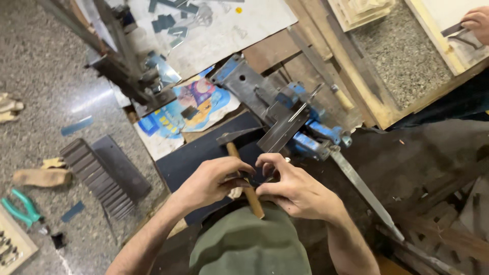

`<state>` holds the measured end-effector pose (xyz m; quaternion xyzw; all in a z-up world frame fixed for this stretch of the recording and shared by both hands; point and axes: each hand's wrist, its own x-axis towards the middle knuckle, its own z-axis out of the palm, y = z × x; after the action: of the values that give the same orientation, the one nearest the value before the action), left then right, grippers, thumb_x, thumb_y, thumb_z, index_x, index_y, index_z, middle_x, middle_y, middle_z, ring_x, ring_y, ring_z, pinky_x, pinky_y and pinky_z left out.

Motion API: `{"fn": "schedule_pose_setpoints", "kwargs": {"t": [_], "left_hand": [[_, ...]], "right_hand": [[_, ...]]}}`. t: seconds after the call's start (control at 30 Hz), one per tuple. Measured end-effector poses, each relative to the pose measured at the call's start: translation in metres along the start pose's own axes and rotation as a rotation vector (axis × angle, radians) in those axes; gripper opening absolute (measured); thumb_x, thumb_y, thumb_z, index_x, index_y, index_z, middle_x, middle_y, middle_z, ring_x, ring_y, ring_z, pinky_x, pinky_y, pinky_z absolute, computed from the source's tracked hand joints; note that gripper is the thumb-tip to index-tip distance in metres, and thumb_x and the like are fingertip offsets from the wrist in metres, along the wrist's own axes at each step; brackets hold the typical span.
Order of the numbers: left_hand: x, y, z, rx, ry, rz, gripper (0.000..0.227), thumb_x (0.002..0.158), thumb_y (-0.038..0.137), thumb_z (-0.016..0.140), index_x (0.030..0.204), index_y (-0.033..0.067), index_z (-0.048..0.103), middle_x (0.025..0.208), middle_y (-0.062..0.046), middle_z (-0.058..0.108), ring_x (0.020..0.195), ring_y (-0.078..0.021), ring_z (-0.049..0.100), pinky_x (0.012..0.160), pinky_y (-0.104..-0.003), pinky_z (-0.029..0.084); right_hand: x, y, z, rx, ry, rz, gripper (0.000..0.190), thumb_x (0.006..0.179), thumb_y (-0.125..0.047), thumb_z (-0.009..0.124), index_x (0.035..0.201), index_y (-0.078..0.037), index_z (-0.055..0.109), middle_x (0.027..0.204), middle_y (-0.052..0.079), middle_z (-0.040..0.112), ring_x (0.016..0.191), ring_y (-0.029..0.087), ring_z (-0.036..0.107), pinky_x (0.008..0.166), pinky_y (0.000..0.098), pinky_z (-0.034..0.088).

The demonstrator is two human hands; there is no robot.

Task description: The person repeatedly places small wooden pieces into a metal jig, operates a lever to press them, and then removes and inspects the assembled parts. The person also uses a hammer to tap the metal piece on the wooden part and checks the fit.

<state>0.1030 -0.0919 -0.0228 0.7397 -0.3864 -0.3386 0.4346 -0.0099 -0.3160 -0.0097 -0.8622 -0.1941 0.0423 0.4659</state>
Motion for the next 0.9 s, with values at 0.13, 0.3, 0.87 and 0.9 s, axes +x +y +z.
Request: {"fn": "schedule_pose_setpoints", "kwargs": {"t": [0.13,0.3,0.87,0.9], "left_hand": [[0.038,-0.019,0.012,0.144,0.107,0.143,0.039,0.075,-0.005,0.076,0.111,0.0071,0.068,0.104,-0.011,0.073,0.096,-0.0302,0.073,0.078,-0.037,0.059],[0.104,-0.062,-0.007,0.132,0.429,0.147,0.046,0.082,-0.014,0.065,0.121,0.0087,0.073,0.108,-0.009,0.075,0.095,-0.0224,0.075,0.081,-0.033,0.060],[0.210,-0.186,-0.042,0.521,0.455,0.187,0.037,0.081,-0.011,0.066,0.110,0.0088,0.077,0.111,-0.008,0.076,0.105,-0.0264,0.071,0.088,-0.037,0.058],[0.211,-0.187,-0.043,0.542,0.461,0.175,0.038,0.080,-0.012,0.065,0.110,0.0088,0.077,0.111,-0.007,0.076,0.106,-0.0259,0.071,0.088,-0.036,0.058]], "right_hand": [[-0.029,0.030,-0.006,-0.010,0.229,0.176,0.042,0.079,-0.008,0.081,0.120,-0.011,0.070,0.137,0.014,0.048,0.103,0.027,0.065,0.087,0.0369,0.054],[-0.146,0.099,-0.010,-0.304,0.641,0.581,0.053,0.079,-0.015,0.082,0.129,-0.015,0.067,0.136,0.013,0.057,0.109,0.024,0.066,0.092,0.0398,0.054],[-0.394,0.222,-0.027,0.563,-0.146,1.554,0.046,0.074,-0.015,0.083,0.118,-0.007,0.070,0.103,0.009,0.078,0.102,0.022,0.073,0.099,0.0341,0.051],[-0.393,0.225,-0.030,0.488,-0.143,1.576,0.047,0.074,-0.017,0.086,0.117,-0.007,0.070,0.100,0.012,0.076,0.099,0.024,0.074,0.097,0.0368,0.054]]}}
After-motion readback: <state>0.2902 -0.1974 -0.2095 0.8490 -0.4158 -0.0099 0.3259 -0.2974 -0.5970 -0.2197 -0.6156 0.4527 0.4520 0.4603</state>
